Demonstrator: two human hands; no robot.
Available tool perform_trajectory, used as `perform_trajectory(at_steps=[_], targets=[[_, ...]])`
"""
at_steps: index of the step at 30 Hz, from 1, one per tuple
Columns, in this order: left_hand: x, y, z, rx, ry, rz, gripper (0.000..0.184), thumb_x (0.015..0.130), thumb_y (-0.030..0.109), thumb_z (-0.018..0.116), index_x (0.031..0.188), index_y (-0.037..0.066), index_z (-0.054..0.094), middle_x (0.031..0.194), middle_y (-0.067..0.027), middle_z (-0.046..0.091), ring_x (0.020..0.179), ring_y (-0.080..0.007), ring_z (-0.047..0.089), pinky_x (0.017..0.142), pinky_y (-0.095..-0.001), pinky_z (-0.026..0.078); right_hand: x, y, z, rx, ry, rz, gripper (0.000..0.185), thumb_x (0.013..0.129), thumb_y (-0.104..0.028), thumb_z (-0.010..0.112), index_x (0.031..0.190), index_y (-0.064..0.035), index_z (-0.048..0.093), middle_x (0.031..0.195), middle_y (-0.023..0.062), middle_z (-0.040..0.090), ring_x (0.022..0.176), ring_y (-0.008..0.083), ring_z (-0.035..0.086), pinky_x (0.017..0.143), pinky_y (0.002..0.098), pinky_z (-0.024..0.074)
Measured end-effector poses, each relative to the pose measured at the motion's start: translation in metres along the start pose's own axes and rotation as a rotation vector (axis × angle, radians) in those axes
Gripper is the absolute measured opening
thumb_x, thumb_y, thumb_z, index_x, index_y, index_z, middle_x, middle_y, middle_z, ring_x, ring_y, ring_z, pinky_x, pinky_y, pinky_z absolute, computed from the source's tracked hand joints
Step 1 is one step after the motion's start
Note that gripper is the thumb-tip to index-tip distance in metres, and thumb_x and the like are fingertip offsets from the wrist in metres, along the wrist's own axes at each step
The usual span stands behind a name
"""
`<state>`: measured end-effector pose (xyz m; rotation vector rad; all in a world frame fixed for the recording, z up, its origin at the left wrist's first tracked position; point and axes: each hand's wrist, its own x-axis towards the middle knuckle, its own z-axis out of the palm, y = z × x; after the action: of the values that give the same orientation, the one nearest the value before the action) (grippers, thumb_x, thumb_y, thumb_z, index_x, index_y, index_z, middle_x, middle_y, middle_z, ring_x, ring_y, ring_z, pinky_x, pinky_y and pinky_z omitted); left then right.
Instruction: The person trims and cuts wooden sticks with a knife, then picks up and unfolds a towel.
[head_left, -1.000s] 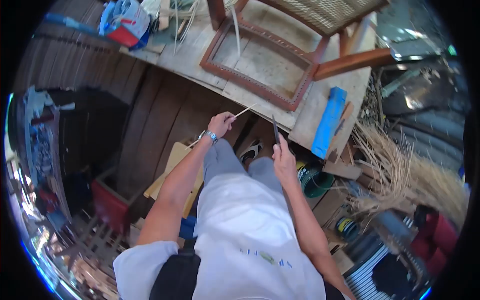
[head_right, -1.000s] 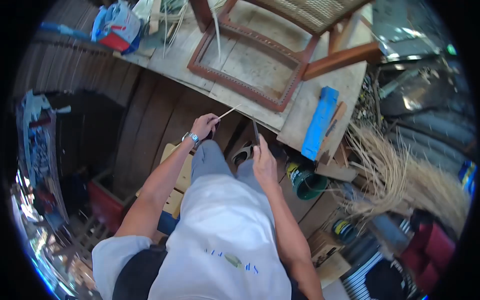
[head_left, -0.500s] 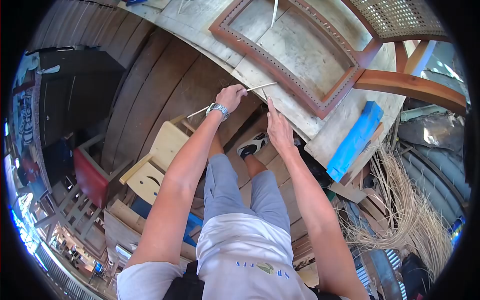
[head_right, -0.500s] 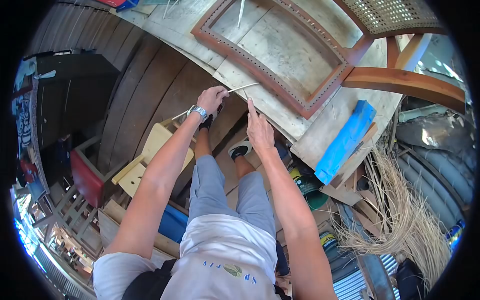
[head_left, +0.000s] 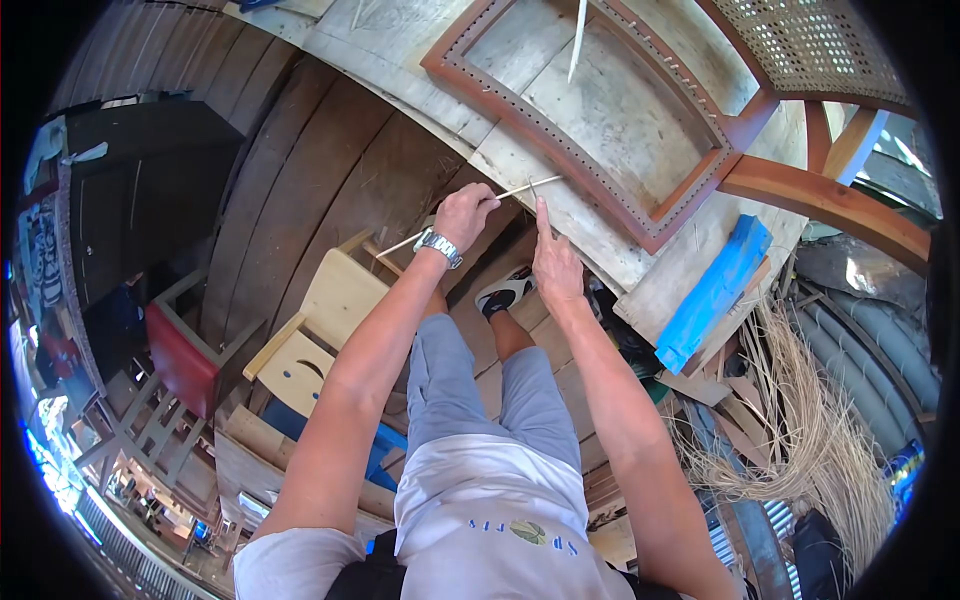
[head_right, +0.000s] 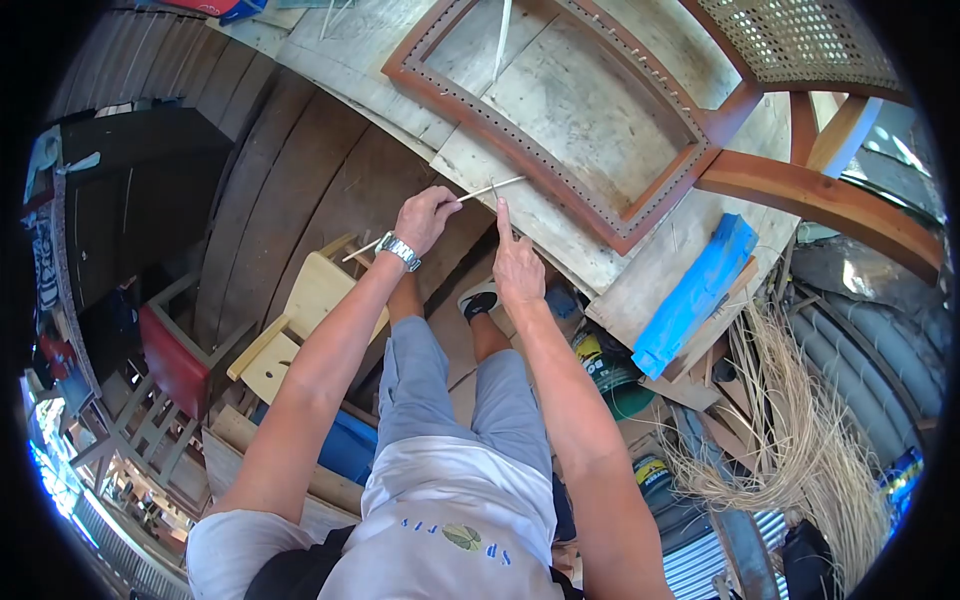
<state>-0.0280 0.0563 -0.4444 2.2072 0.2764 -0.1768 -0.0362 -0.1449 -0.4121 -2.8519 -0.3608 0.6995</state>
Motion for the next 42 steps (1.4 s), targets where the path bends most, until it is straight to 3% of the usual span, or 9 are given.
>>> perform_trajectory(at_steps=[9, 12, 16, 22, 28, 32, 34, 37, 42], targets=[[0.038, -0.011, -0.031, -0.195, -0.473, -0.245, 0.022, 0.088, 0.028, 0.072, 0.087, 0.006, 0.07, 0.075, -0.0164, 0.067, 0.072, -0.0366, 0.066, 0.067, -0.0435, 0.052, 0.014, -0.003, -0.009, -0.077, -0.072, -0.028, 0.09, 0.091, -0.001, 0.054, 0.161, -0.0308, 0.007, 0.079, 0.0222, 0.064, 0.067, 0.0401, 0.07, 0.061, 0.0495, 0.0597], [0.017, -0.003, -0.01, 0.048, -0.067, -0.053, 0.022, 0.089, 0.028, 0.071, 0.087, 0.006, 0.07, 0.074, -0.0158, 0.067, 0.071, -0.0371, 0.066, 0.067, -0.0447, 0.052, 0.022, -0.008, -0.012, -0.09, -0.077, -0.016, 0.09, 0.091, -0.002, 0.054, 0.161, -0.031, 0.006, 0.079, 0.022, 0.065, 0.066, 0.0403, 0.07, 0.062, 0.0491, 0.0602], [0.02, -0.003, -0.008, 0.025, -0.107, -0.09, 0.023, 0.09, 0.029, 0.07, 0.088, 0.007, 0.07, 0.075, -0.0173, 0.067, 0.074, -0.0396, 0.065, 0.068, -0.0461, 0.052, 0.027, -0.008, -0.015, -0.1, -0.091, -0.041, 0.09, 0.09, -0.002, 0.055, 0.162, -0.0291, 0.006, 0.079, 0.0214, 0.065, 0.066, 0.0393, 0.07, 0.062, 0.0483, 0.0603], [0.049, -0.006, -0.036, -0.147, -0.516, -0.268, 0.031, 0.094, 0.031, 0.064, 0.083, 0.004, 0.073, 0.064, -0.0106, 0.067, 0.062, -0.0204, 0.067, 0.065, -0.0382, 0.052, 0.032, -0.011, -0.002, -0.074, -0.024, -0.046, 0.09, 0.09, -0.003, 0.054, 0.161, -0.029, 0.006, 0.079, 0.0221, 0.064, 0.067, 0.0402, 0.069, 0.062, 0.0486, 0.0598], [0.024, 0.014, -0.007, 0.149, -0.1, -0.103, 0.03, 0.091, 0.037, 0.066, 0.089, 0.008, 0.073, 0.085, -0.0189, 0.071, 0.081, -0.0398, 0.069, 0.074, -0.051, 0.054, 0.032, -0.002, 0.005, -0.008, -0.035, -0.06, 0.084, 0.095, -0.009, 0.053, 0.161, -0.0315, 0.006, 0.08, 0.0233, 0.064, 0.069, 0.0434, 0.068, 0.064, 0.052, 0.0583], [0.031, 0.02, -0.027, 0.084, -0.256, -0.239, 0.024, 0.094, 0.031, 0.061, 0.095, 0.01, 0.072, 0.084, -0.0176, 0.07, 0.085, -0.0393, 0.068, 0.076, -0.0484, 0.053, 0.03, 0.003, -0.027, 0.128, -0.094, -0.095, 0.078, 0.099, -0.016, 0.052, 0.16, -0.0292, 0.006, 0.087, 0.0248, 0.067, 0.074, 0.0431, 0.068, 0.069, 0.0539, 0.056], [0.022, 0.031, -0.055, 0.128, -0.284, -0.286, 0.024, 0.095, 0.032, 0.059, 0.098, 0.011, 0.072, 0.087, -0.0178, 0.07, 0.088, -0.0397, 0.067, 0.078, -0.0493, 0.052, 0.002, -0.006, -0.055, 0.307, 0.005, -0.027, 0.064, 0.098, -0.018, 0.057, 0.156, -0.0207, 0.03, 0.087, 0.0236, 0.068, 0.072, 0.0364, 0.069, 0.068, 0.0514, 0.0548], [-0.004, 0.078, -0.105, 0.093, -0.314, -0.182, 0.023, 0.096, 0.03, 0.059, 0.102, 0.012, 0.071, 0.094, -0.0146, 0.071, 0.091, -0.0364, 0.067, 0.08, -0.0439, 0.053, -0.027, -0.021, -0.104, 1.1, 0.121, 0.319, 0.035, 0.092, -0.024, 0.072, 0.118, 0.0001, 0.068, 0.074, 0.0023, 0.063, 0.053, 0.0059, 0.056, 0.047, 0.0244, 0.0442], [-0.047, 0.154, -0.171, 0.103, -0.276, 0.133, 0.016, 0.095, 0.024, 0.062, 0.099, 0.011, 0.07, 0.089, -0.0101, 0.071, 0.085, -0.0335, 0.068, 0.074, -0.041, 0.054, -0.04, -0.045, -0.205, 1.352, 0.027, 0.416, 0.026, 0.09, -0.02, 0.074, 0.105, 0.0006, 0.068, 0.073, -0.0005, 0.063, 0.05, 0.005, 0.055, 0.045, 0.0225, 0.0441]])
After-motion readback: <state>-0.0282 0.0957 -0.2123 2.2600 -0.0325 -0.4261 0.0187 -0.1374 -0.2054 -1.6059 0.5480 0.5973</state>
